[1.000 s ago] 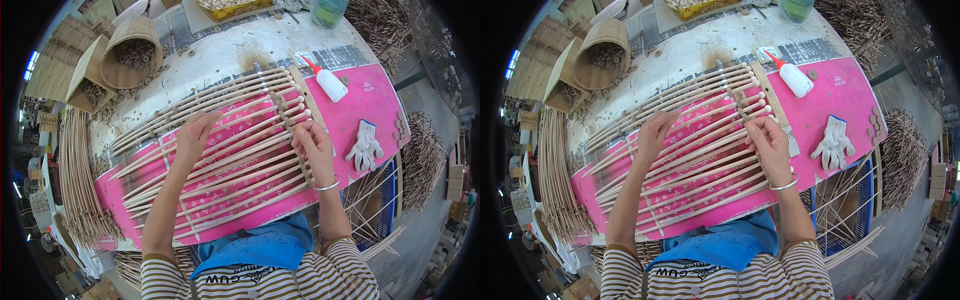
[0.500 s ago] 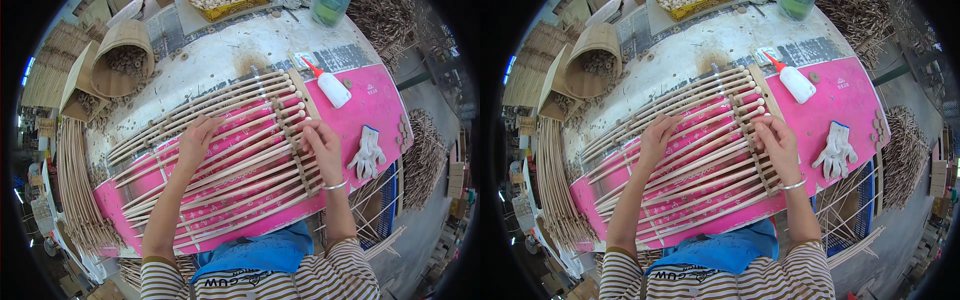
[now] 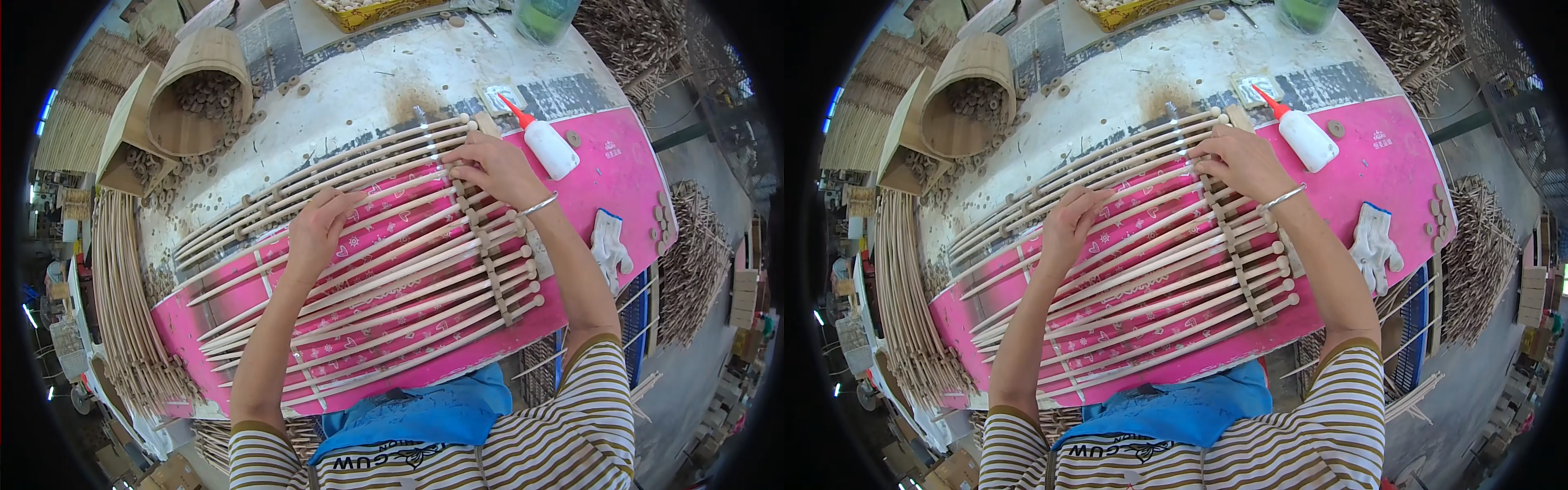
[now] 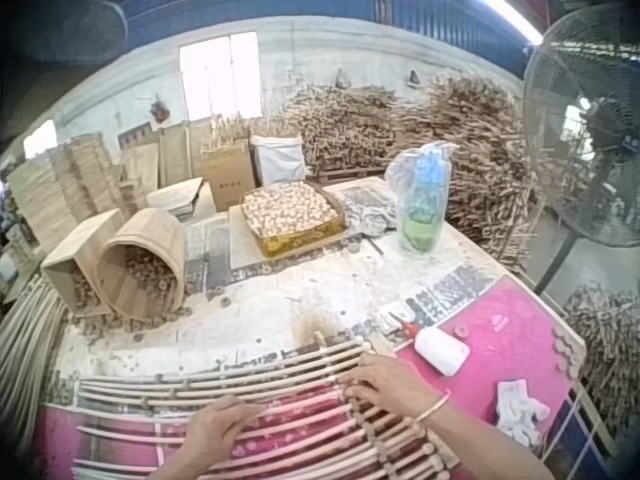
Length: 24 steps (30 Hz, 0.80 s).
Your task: Assembling wooden sticks into a lattice structure using glue and spacers.
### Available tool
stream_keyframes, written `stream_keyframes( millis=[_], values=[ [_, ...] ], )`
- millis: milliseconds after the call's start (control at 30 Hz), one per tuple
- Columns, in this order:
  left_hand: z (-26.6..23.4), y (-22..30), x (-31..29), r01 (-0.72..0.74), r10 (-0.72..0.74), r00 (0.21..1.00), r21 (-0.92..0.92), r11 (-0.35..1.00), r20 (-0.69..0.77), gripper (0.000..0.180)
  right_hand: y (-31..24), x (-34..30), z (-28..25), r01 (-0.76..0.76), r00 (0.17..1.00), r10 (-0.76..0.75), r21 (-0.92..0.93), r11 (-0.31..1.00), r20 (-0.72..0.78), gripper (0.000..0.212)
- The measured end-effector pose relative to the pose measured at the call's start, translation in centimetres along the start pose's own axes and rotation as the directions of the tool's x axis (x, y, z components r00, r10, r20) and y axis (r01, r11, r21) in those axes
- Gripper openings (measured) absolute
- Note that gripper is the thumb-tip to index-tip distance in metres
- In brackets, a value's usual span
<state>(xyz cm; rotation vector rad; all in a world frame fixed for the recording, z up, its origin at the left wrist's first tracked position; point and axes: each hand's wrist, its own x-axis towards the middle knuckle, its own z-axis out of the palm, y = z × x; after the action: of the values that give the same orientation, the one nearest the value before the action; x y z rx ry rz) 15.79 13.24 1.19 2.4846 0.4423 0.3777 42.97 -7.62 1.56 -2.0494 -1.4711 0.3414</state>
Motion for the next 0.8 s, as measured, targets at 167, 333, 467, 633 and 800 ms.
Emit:
stream_keyframes(
  millis=[167, 333, 467, 633, 800],
  values=[
    [0.2, 0.1, 0.1, -0.017, 0.017, 1.000, 0.000, 1.000, -0.002, 0.027, 0.2, 0.2, -0.1, 0.008, 0.999, -0.009, 0.009, 1.000, 0.046, 0.020],
    [0.4, 0.1, 0.0, -0.016, 0.016, 1.000, -0.027, 0.999, -0.004, 0.026, -0.1, -0.1, -0.4, -0.027, 0.999, 0.027, -0.002, 1.000, 0.029, 0.020],
    [0.4, 0.3, 0.0, 0.003, -0.003, 1.000, -0.019, 1.000, 0.002, 0.024, 0.4, -0.1, -0.3, -0.019, 1.000, 0.019, 0.015, 1.000, 0.017, 0.021],
    [0.6, -0.2, -0.3, -0.038, 0.041, 0.998, 0.054, 0.998, -0.042, 0.025, 0.3, -0.1, -0.3, -0.046, 0.998, 0.044, 0.051, 0.998, 0.034, 0.021],
    [0.2, -0.4, -0.6, -0.181, 0.199, 0.976, 0.182, 0.967, -0.092, 0.028, 1.0, -1.1, -1.0, -0.085, 0.994, 0.092, 0.122, 0.989, -0.053, 0.021]
  ],
)
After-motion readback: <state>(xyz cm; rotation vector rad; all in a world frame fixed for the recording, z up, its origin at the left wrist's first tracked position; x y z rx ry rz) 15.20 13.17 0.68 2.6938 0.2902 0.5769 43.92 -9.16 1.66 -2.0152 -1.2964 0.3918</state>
